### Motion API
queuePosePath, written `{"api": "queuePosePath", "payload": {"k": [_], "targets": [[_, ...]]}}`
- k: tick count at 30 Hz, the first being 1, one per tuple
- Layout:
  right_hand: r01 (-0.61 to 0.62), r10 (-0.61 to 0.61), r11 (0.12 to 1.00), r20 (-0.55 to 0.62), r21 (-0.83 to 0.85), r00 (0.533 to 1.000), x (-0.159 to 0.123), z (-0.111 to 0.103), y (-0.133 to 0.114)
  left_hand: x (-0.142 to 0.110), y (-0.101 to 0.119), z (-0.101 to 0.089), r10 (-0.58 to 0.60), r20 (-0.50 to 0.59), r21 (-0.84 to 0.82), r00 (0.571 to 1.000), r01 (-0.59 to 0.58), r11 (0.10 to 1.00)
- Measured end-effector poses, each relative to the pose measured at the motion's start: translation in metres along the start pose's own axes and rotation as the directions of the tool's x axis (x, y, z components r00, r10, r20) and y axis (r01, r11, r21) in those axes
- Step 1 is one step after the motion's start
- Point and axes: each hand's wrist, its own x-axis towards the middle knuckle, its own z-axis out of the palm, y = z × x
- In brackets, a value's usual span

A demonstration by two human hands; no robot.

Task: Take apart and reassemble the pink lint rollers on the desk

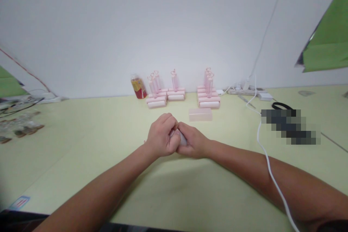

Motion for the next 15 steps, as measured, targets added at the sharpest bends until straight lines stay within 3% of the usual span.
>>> {"api": "queuePosePath", "payload": {"k": [5, 9, 15], "targets": [[-0.076, 0.075, 0.997, -0.041, -0.028, 0.996, 0.0, 0.003, 0.006, 0.003, 0.002, -0.002, -0.034, 0.066, 0.007, 0.997, 0.033, 0.999], [-0.043, 0.043, 0.999, -0.039, 0.005, 0.998, 0.0, 0.004, 0.012, 0.005, 0.001, -0.007, -0.027, 0.142, 0.056, 0.99, 0.02, 0.998], [-0.018, 0.018, 1.0, -0.022, 0.008, 1.0, 0.001, 0.003, 0.016, 0.004, 0.002, -0.01, -0.005, 0.129, 0.125, 0.992, -0.011, 0.992]]}}
